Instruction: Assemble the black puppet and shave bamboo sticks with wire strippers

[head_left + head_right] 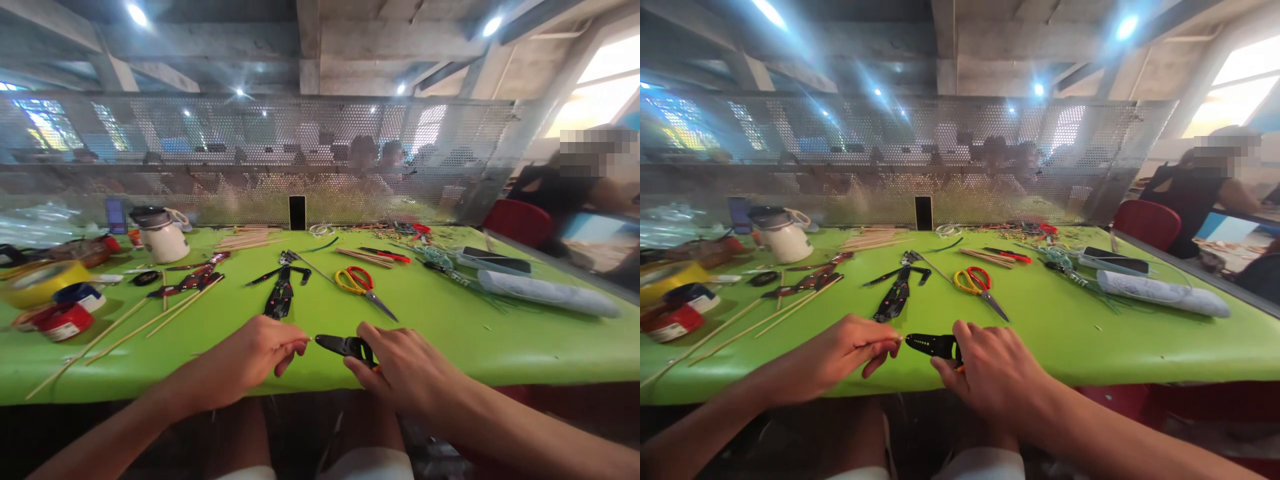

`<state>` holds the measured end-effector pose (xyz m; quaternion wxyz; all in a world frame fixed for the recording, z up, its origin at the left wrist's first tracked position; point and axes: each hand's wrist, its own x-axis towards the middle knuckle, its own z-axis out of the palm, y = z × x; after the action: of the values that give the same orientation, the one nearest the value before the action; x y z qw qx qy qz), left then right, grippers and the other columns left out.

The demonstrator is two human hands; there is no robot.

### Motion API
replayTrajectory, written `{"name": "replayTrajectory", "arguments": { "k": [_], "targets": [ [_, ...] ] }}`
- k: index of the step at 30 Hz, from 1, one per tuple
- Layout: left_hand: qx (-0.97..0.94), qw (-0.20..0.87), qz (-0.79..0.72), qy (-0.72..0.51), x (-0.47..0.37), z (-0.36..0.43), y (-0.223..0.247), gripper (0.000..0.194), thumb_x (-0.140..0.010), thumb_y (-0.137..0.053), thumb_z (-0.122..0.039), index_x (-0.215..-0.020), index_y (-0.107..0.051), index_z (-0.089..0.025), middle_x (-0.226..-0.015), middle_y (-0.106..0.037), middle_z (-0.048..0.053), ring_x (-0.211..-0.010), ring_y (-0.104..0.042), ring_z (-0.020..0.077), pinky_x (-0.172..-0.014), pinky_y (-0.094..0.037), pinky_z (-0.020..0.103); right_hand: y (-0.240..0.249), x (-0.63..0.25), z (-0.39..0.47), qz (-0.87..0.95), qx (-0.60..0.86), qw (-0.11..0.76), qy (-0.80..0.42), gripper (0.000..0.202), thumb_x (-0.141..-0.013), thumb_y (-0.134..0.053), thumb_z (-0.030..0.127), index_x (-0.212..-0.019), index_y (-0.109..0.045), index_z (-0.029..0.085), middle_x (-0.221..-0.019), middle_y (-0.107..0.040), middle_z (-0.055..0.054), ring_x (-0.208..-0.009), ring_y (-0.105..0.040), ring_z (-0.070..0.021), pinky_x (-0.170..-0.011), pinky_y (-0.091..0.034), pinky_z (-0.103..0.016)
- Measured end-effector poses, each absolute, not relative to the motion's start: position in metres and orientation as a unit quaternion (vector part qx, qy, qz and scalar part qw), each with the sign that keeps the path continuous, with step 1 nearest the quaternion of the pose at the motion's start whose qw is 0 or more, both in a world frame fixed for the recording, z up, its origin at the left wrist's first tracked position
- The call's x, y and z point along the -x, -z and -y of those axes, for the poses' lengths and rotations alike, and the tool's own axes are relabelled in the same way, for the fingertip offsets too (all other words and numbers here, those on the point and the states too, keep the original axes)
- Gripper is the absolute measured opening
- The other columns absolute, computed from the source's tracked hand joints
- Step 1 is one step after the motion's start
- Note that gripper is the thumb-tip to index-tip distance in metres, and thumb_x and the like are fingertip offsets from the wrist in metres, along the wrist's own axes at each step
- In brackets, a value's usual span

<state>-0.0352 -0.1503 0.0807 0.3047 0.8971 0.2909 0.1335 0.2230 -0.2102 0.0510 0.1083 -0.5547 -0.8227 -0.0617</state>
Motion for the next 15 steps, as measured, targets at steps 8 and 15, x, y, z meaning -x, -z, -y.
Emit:
{"name": "replayTrajectory", "arguments": {
  "k": [8, 15],
  "targets": [
    [-0.947, 0.072, -0.244, -0.198, 0.036, 0.163, -0.077, 0.024, -0.099, -0.037, -0.01, -0.088, -0.058, -0.014, -0.072, -0.057, 0.001, -0.061, -0.05, 0.0124, -0.058, -0.036, 0.022, -0.088, -0.22, 0.212, 0.773, 0.553, 0.093, -0.298, 0.054, -0.1, -0.027, 0.06, -0.086, -0.057, 0.018, -0.079, -0.063, -0.005, -0.07, -0.057, -0.0166, -0.065, -0.037, -0.029],
    [-0.939, 0.079, -0.269, -0.201, 0.034, 0.162, -0.068, 0.027, -0.103, -0.038, -0.023, -0.105, -0.064, -0.017, -0.092, -0.069, 0.006, -0.08, -0.063, 0.0171, -0.074, -0.044, 0.027, -0.08, -0.221, 0.21, 0.777, 0.537, 0.097, -0.314, 0.05, -0.102, -0.027, 0.055, -0.083, -0.055, 0.018, -0.078, -0.063, -0.004, -0.07, -0.058, -0.0168, -0.061, -0.035, -0.028]
  ]
}}
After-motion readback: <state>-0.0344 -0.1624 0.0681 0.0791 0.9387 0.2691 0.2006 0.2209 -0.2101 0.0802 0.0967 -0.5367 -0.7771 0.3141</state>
